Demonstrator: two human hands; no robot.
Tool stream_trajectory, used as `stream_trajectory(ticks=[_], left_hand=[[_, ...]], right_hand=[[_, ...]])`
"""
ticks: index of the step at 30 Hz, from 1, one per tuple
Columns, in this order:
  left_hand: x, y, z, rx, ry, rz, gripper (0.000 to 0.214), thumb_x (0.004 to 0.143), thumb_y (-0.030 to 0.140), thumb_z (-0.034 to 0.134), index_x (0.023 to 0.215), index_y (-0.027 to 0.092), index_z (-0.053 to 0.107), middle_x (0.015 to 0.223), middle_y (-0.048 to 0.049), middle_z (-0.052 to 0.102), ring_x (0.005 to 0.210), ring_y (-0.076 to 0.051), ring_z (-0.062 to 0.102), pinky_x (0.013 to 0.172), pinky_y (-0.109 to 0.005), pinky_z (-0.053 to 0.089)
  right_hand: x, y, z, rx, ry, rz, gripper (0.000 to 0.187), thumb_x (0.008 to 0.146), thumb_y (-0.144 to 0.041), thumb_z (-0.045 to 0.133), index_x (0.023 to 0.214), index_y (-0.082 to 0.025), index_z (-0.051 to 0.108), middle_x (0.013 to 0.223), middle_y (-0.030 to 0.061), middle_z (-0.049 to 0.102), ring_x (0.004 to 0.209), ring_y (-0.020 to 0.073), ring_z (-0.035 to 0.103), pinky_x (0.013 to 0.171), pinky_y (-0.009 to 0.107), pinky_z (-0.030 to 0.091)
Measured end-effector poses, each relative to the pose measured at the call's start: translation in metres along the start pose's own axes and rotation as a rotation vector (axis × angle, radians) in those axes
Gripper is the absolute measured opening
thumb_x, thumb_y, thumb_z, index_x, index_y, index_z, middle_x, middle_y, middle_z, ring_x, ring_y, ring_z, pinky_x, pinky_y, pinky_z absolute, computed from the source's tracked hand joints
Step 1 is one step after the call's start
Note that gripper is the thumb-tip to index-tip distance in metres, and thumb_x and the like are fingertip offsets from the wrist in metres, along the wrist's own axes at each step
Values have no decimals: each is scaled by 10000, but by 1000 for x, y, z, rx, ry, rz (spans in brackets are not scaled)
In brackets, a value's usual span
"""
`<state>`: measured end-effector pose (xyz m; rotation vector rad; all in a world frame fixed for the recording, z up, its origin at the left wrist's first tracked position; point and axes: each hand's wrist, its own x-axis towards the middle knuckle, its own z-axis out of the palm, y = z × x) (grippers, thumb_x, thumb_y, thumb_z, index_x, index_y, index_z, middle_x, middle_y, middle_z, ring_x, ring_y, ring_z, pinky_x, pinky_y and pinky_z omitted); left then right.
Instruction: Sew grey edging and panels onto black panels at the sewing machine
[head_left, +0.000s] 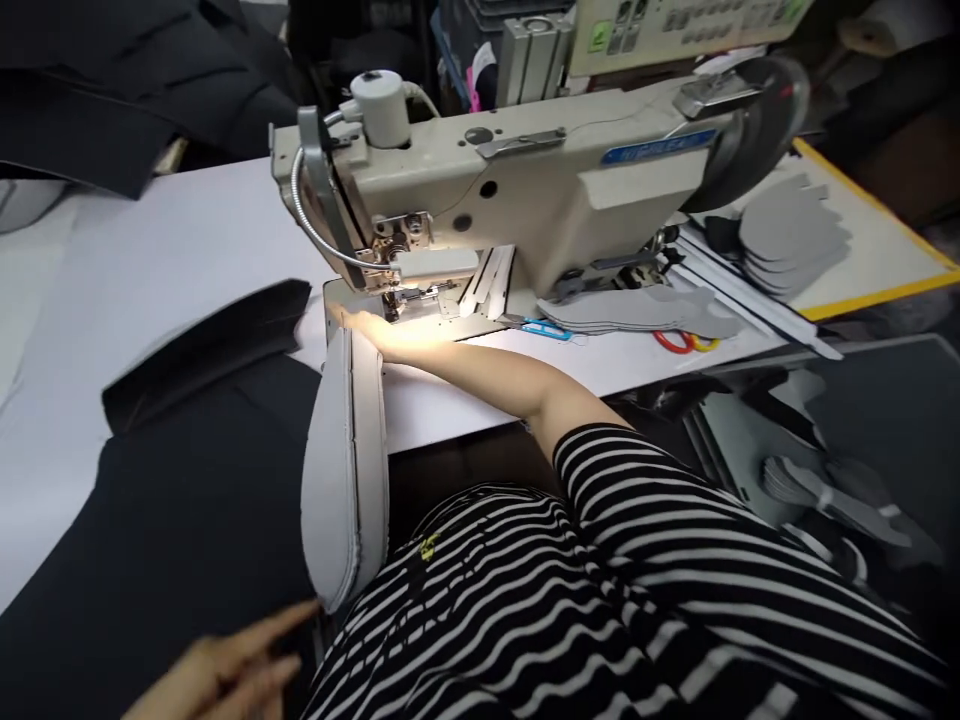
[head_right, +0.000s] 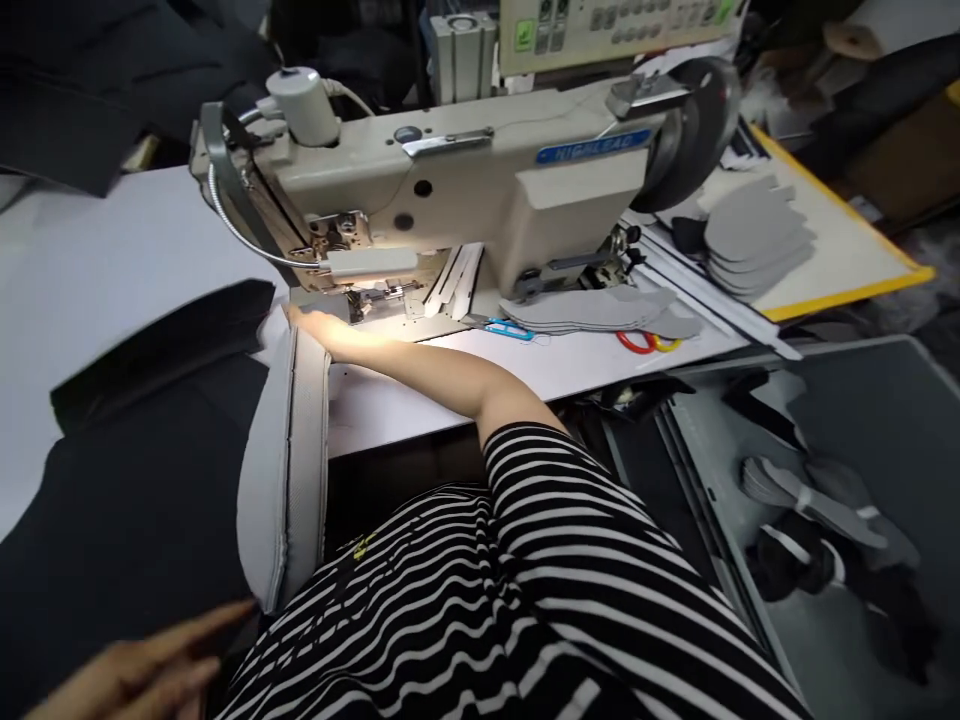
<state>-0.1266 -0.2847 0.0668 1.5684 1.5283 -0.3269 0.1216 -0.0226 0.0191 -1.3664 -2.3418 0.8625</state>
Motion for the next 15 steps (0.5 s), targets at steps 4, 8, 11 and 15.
stream_trajectory(ticks=[4,8,11,15], left_hand=[[66,7,-76,-77,496,15,433,499,601,574,912,730,568,825,197,718,813,-314,715,677,-389,573],[159,19,-133,170,723,195,598,693,557,469,1291,581,464,1371,156,528,1189,-314,584,1022,-459,465],[212,31,-156,271,743,101,758,739,557,412,1464,352,325,1547,-7,317,1379,-352,369,1113,-564,314],[244,40,-166,366,730,-29,751,723,530,481,1409,228,432,1536,-151,307,1367,-463,314,983,-710,334]], right_hand=[[-88,41,-36,-300,-13,63,263,928,-195,412,976,-167,670,936,81,705,824,186,622,690,269,418],[-190,100,-88,-556,190,494,340,964,-220,350,1047,-162,675,1047,116,693,947,247,625,744,327,440],[-254,147,-119,-714,304,704,317,911,-187,452,1152,-108,642,1182,174,637,1088,305,567,826,390,458],[-302,197,-138,-682,190,669,379,883,-173,525,1244,-98,610,1341,194,546,1198,310,508,923,428,436]])
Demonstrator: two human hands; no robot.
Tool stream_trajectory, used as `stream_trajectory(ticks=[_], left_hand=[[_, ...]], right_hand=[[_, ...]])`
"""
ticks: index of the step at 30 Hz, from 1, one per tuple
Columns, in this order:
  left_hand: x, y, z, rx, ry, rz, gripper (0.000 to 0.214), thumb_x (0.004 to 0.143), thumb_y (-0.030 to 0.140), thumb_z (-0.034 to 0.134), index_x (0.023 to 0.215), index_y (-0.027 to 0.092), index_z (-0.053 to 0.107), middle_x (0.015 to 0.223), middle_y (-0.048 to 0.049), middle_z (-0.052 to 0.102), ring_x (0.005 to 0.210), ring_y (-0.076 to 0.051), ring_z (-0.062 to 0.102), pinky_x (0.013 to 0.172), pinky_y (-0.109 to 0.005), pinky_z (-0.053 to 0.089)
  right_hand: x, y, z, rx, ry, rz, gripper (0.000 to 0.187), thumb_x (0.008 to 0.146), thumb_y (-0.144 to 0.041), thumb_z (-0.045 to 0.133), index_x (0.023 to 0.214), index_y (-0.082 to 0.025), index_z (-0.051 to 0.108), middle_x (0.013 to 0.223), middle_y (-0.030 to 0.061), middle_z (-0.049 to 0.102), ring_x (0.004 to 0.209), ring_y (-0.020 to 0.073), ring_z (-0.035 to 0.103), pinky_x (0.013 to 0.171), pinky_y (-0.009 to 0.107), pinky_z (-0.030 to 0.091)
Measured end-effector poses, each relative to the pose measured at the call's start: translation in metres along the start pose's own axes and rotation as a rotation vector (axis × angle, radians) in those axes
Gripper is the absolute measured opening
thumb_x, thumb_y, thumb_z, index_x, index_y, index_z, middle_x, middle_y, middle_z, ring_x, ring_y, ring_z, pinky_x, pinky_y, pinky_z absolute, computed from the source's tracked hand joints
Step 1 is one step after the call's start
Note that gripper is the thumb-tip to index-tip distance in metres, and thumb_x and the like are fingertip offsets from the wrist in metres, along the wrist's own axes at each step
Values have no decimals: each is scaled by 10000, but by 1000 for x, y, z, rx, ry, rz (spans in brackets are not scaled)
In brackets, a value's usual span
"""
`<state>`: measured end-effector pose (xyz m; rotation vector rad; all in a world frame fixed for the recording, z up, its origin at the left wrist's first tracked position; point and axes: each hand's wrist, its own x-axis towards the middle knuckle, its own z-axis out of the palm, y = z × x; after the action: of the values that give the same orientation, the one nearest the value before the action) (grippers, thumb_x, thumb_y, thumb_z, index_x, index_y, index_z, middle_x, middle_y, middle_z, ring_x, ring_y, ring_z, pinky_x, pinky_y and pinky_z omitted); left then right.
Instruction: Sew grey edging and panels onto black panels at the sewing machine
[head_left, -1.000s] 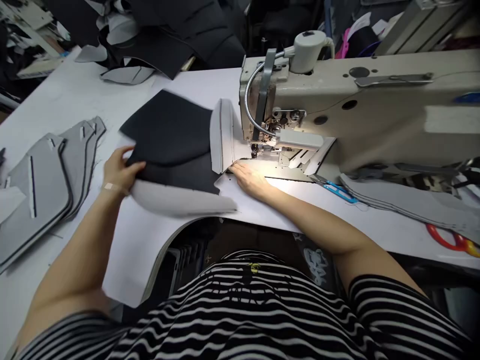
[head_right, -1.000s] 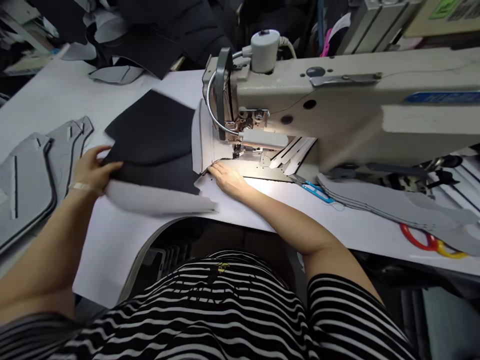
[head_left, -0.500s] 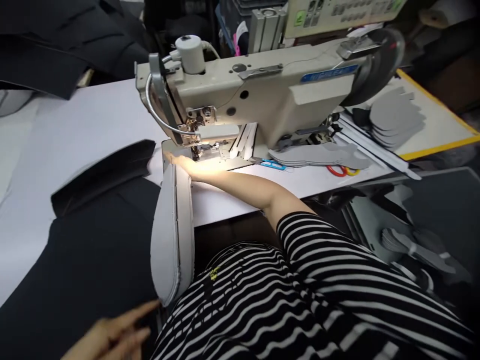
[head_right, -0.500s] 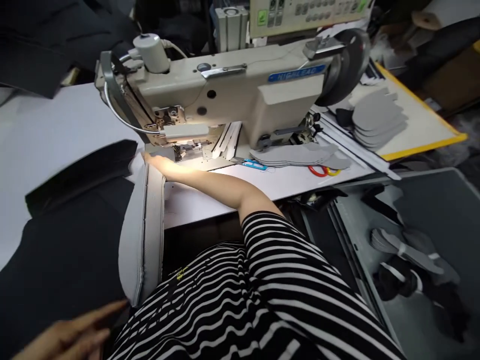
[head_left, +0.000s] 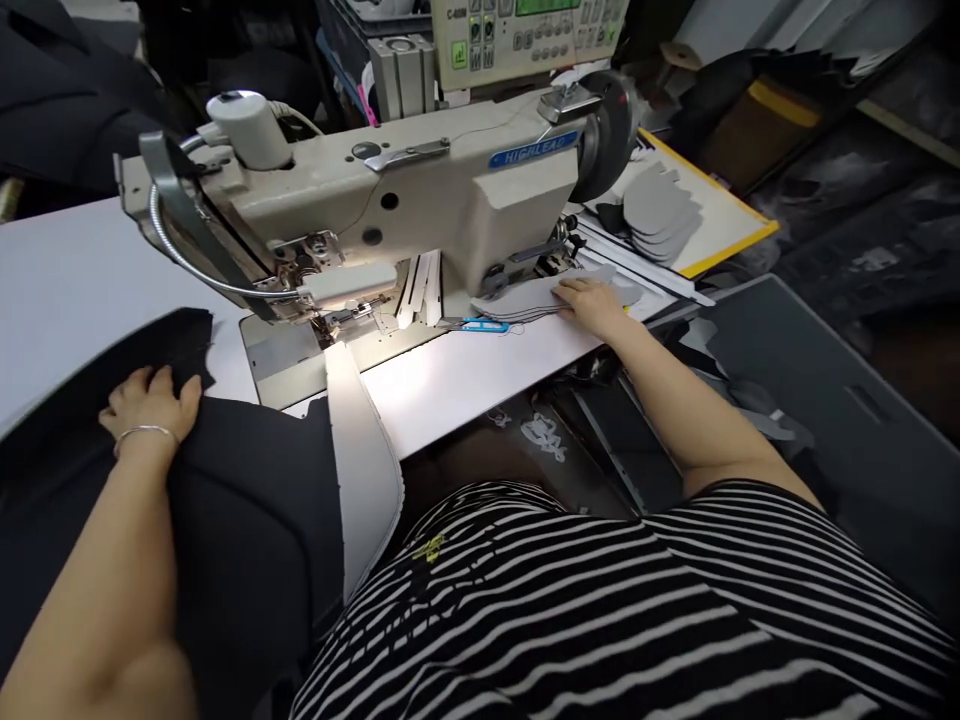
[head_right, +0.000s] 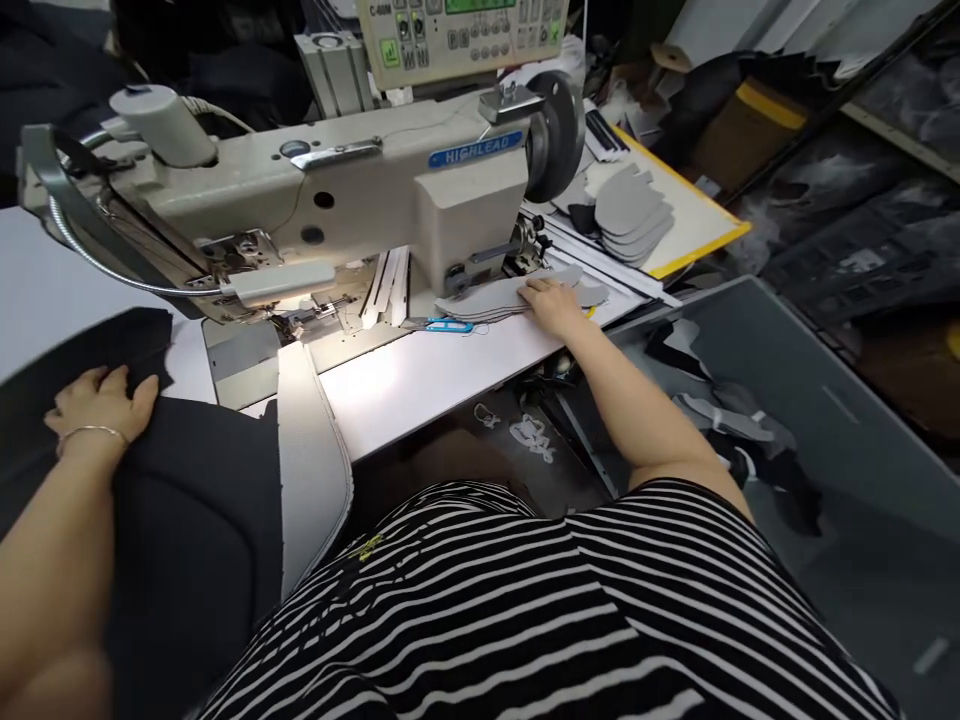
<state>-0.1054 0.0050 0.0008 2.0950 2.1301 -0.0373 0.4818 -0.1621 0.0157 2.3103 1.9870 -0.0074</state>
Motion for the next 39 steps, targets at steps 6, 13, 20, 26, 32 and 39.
stream_trajectory(ticks=[6,13,20,26,32,39], left_hand=[[-6,4,4,16,36,42,717,744,515,424,1391,206,457,1521,-131,347,1355,-416,369,1027,-601,380],[-2,3,-6,115,-33,121,693,700,525,379,1220,119,591,1352,-161,553,1306,-359,458,1055,-492,418],[-21,20,-28,39,49,278,455,708,516,420,972,232,659,1269,-47,622,1281,-293,504,1099,-465,397],[-67,42,-48,-77,289,552,392,852,474,418,1079,256,651,1282,-65,623,1188,-297,588,1027,-468,469],[-131,76,-85,-122,542,1013,722,829,307,561,1449,505,250,1449,55,469,1221,-276,568,997,-458,497],[-178,96,-85,-73,410,1106,673,880,436,464,1503,266,273,1052,-52,711,874,-260,698,837,-402,564]], right_hand=[[24,44,7,161,-108,-63,385,824,-260,646,1202,-190,662,1260,72,637,1158,263,566,969,404,441],[32,46,-2,103,-177,-111,288,826,-232,624,1099,-190,705,1213,60,662,1111,228,582,941,350,435],[14,6,1,-128,-140,-117,251,845,-116,485,990,-57,681,1088,204,654,1079,285,537,913,448,379],[8,2,-29,-107,31,-31,295,922,-183,395,1034,-119,660,1102,142,642,1109,296,496,908,457,373],[-44,-100,-106,-31,339,-305,429,1011,-232,241,957,-118,651,975,102,591,993,240,512,838,418,394],[-80,-278,-127,328,383,-1157,267,1006,-137,330,993,-160,596,912,30,592,871,116,532,773,250,411]])
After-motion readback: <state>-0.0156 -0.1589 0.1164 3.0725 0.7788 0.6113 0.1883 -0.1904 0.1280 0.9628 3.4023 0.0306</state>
